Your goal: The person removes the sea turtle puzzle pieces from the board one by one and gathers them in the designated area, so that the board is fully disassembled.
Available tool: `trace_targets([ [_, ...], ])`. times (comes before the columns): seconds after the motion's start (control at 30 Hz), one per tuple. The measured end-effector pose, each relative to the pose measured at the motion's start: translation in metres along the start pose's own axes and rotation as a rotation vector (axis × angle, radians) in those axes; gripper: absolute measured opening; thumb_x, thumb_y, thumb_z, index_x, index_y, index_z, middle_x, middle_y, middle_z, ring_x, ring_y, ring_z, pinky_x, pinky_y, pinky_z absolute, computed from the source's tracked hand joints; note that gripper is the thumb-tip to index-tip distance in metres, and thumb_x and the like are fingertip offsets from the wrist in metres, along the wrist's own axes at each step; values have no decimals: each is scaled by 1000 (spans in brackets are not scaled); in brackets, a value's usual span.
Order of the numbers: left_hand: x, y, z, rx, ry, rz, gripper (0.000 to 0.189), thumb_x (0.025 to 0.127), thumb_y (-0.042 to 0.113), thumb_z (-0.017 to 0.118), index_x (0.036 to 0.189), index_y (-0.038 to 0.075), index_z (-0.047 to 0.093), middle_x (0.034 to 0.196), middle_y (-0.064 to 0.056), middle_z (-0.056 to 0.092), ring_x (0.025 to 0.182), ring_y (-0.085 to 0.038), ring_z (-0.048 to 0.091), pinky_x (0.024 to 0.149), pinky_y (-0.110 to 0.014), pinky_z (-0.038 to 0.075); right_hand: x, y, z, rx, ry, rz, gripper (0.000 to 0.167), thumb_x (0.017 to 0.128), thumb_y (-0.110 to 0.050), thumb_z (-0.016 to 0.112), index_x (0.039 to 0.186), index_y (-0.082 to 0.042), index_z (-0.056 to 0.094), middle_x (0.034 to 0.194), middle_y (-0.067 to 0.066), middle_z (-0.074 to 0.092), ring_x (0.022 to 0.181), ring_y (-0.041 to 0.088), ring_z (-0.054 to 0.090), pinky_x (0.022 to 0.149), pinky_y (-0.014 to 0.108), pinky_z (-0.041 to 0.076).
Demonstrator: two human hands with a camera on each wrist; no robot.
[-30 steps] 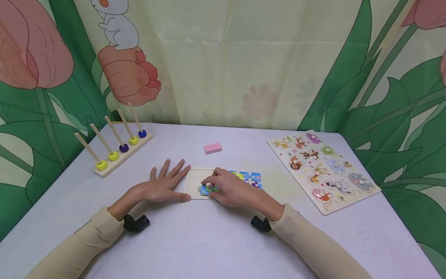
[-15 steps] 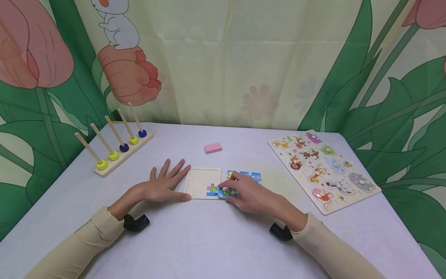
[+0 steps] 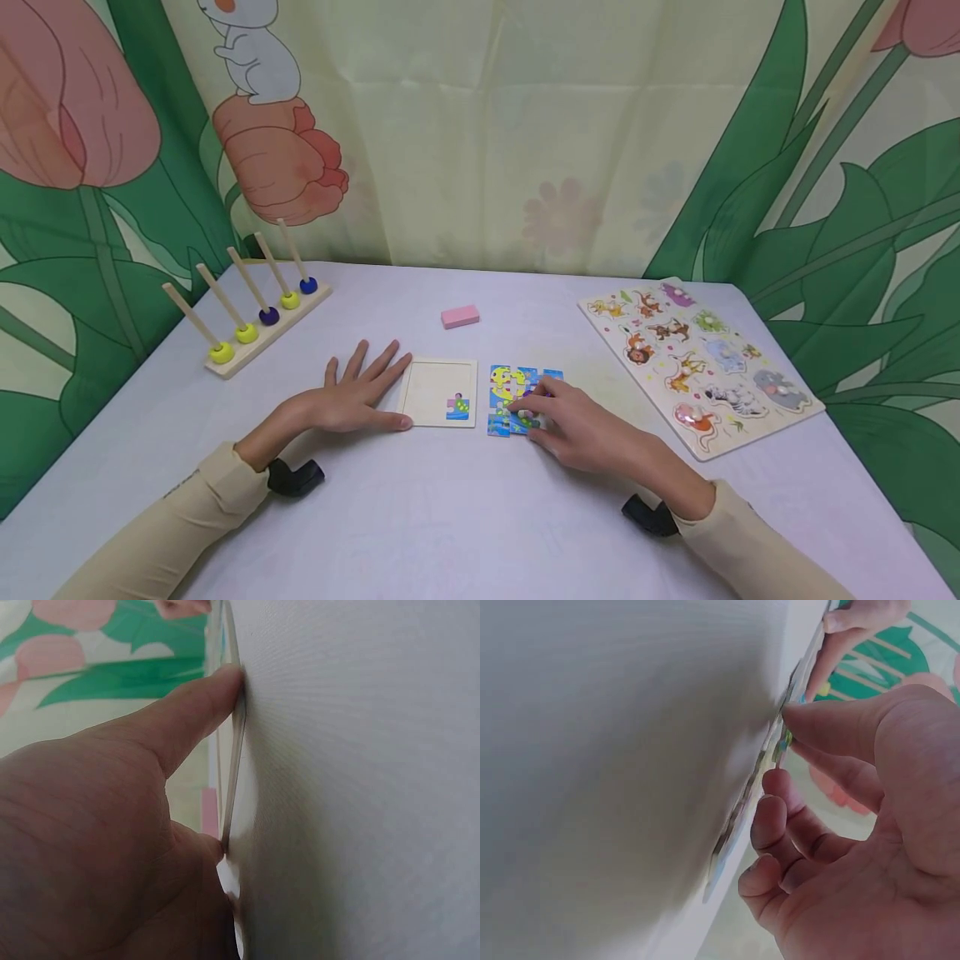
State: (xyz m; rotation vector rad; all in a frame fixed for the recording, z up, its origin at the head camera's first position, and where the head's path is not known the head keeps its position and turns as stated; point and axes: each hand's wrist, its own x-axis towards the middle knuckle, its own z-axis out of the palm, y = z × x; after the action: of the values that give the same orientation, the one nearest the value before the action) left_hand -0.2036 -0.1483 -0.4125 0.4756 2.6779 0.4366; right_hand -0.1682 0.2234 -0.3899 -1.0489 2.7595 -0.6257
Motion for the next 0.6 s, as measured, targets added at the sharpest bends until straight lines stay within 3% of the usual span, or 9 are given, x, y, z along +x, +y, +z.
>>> trace_targets([
  [0.6, -1, 0, -1, -25, 6, 15, 113, 87, 82, 61, 172, 30, 8, 181, 1, -14, 162, -44, -28, 119, -80, -16, -13, 3, -6, -22, -33, 12, 40, 98, -15, 75, 136, -26, 70, 117, -2, 59, 94, 9, 51, 80, 24, 47],
])
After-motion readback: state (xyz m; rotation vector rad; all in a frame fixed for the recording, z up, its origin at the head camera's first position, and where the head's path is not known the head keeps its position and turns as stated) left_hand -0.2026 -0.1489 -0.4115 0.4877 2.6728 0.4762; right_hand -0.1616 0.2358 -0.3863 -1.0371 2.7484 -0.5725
